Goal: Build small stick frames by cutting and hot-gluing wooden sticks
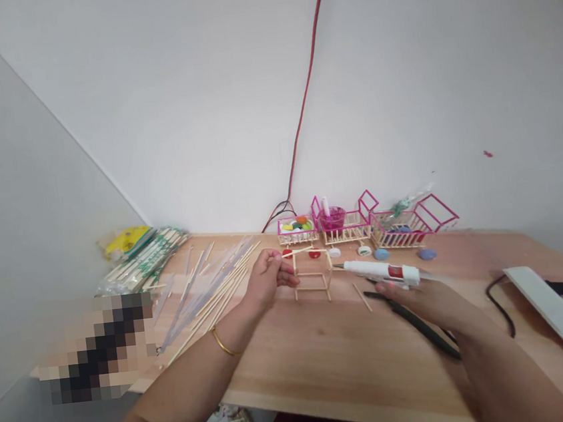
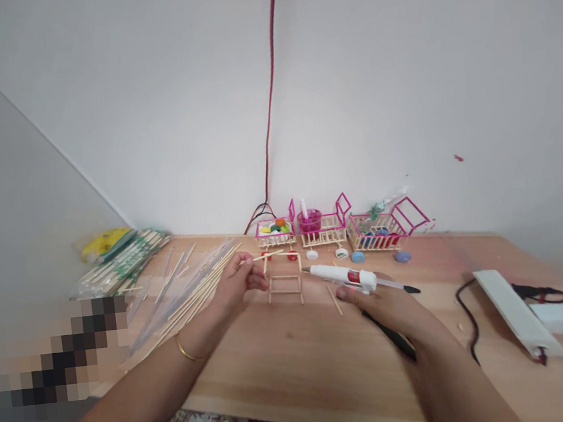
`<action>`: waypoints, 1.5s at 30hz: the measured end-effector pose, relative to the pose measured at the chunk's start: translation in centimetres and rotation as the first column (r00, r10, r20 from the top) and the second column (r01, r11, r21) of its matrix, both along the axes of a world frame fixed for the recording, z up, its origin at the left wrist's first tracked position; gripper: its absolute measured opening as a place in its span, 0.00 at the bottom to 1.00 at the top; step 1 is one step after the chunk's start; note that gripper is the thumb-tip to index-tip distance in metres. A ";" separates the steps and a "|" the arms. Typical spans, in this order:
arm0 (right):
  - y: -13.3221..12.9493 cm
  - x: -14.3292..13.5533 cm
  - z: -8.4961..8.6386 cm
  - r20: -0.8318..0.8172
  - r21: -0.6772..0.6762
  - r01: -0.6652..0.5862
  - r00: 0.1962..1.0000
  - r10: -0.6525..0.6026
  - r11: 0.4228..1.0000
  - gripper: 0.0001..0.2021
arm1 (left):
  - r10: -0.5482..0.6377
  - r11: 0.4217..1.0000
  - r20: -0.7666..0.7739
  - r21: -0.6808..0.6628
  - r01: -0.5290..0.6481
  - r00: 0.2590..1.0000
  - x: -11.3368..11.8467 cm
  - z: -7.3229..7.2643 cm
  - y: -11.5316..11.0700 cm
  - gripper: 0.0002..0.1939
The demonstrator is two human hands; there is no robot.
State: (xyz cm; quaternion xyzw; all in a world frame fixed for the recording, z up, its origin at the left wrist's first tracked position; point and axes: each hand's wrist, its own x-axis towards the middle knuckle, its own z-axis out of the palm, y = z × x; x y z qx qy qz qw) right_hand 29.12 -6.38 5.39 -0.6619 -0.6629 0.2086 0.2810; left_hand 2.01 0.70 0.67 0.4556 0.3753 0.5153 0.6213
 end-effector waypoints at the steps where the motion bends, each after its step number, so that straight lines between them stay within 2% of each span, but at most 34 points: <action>1: 0.0 0.0 0.0 0.000 -0.037 -0.014 1.000 0.014 0.999 0.16 | 0.001 1.000 -0.002 0.001 -0.001 1.000 0.0 0.0 0.0 0.15; 3: 0.0 -0.1 -0.1 0.007 -0.116 0.011 1.000 -0.010 0.993 0.18 | 0.005 1.000 -0.004 0.003 -0.005 1.000 0.0 0.0 0.0 0.14; 6: 0.0 0.0 -0.3 0.014 -0.161 0.051 0.999 -0.049 0.986 0.20 | 0.007 1.000 -0.006 0.002 -0.007 1.000 0.0 0.0 0.0 0.13; 11: 0.0 0.1 -0.4 0.002 -0.151 0.006 1.000 -0.006 0.988 0.20 | 0.002 1.000 -0.006 0.010 -0.001 1.000 0.0 -0.1 0.0 0.14; 19: -0.4 -0.6 0.8 -0.037 -0.112 -0.064 0.997 0.060 0.992 0.18 | 0.020 1.000 -0.011 0.002 -0.020 1.000 0.2 0.2 -0.2 0.15; 25: -0.1 0.0 0.5 0.053 -0.126 -0.138 0.988 0.146 0.982 0.16 | 0.023 1.000 -0.017 0.000 -0.023 1.000 0.1 0.3 -0.2 0.17; 32: -2.1 -0.4 0.3 0.190 -0.224 -0.397 0.878 0.439 0.890 0.13 | 0.010 0.999 -0.053 0.033 -0.009 0.999 0.0 0.1 -0.1 0.16; 36: -2.9 -1.9 -0.4 0.126 -0.202 -0.538 0.815 0.566 0.819 0.06 | 0.042 0.983 -0.146 0.182 -0.015 0.988 -0.2 0.0 -0.1 0.14; 38: -2.8 -2.1 -0.8 0.091 -0.204 -0.585 0.787 0.610 0.785 0.09 | 0.074 0.964 -0.204 0.267 -0.018 0.976 -0.3 0.0 -0.1 0.12; 40: -2.4 -1.9 -0.9 0.080 -0.199 -0.609 0.771 0.632 0.768 0.16 | 0.095 0.947 -0.250 0.320 -0.010 0.964 -0.5 0.1 -0.1 0.11; 42: -1.8 -1.5 -0.7 0.084 -0.157 -0.603 0.781 0.619 0.782 0.18 | 0.105 0.938 -0.281 0.348 -0.001 0.954 -0.6 0.2 -0.2 0.11; 45: -0.5 -1.6 0.2 0.095 0.037 -0.516 0.855 0.511 0.856 0.08 | 0.109 0.931 -0.301 0.364 0.009 0.947 -0.6 0.3 -0.4 0.11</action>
